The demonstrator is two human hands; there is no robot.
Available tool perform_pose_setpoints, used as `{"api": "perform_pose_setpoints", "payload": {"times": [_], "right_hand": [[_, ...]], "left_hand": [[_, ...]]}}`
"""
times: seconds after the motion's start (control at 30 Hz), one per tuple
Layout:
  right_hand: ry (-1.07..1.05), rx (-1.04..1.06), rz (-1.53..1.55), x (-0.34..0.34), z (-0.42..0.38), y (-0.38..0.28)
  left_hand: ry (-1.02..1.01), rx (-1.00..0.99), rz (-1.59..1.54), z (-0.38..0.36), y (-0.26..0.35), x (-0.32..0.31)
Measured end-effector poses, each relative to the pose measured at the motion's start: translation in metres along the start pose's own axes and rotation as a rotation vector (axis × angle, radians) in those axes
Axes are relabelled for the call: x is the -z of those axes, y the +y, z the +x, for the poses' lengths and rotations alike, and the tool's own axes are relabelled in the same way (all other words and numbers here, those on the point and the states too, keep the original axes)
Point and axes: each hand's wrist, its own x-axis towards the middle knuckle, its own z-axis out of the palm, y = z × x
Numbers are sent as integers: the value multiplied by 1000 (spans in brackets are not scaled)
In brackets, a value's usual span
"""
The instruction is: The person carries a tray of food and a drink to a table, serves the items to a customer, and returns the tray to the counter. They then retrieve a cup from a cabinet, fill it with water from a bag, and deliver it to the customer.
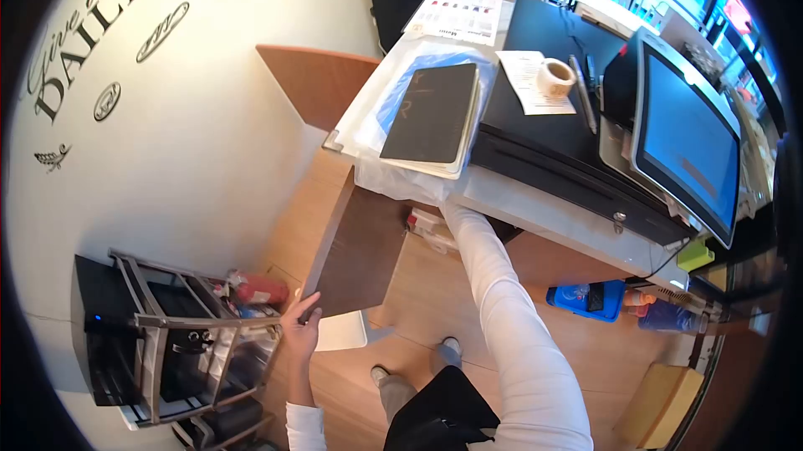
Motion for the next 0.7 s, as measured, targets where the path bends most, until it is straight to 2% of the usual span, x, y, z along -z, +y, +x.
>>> {"api": "perform_pose_setpoints", "payload": {"times": [0.03, 0.07, 0.17, 0.33, 0.47, 0.7], "right_hand": [[1, -2, 9, 2, 4, 1], [4, -4, 22, 4, 7, 1], [12, -6, 51, 11, 12, 2], [19, 3, 103, 23, 16, -4], [17, 0, 126, 27, 11, -4], [24, -17, 156, 40, 3, -7]], "left_hand": [[14, 60, -50, -4, 3, 1], [30, -10, -27, -3, 8, -1], [34, -45, -8, -3, 6, -1], [22, 10, 8, -3, 5, 1], [58, 77, -166, -5, 6, -2], [47, 37, -140, -3, 3, -1]]}}
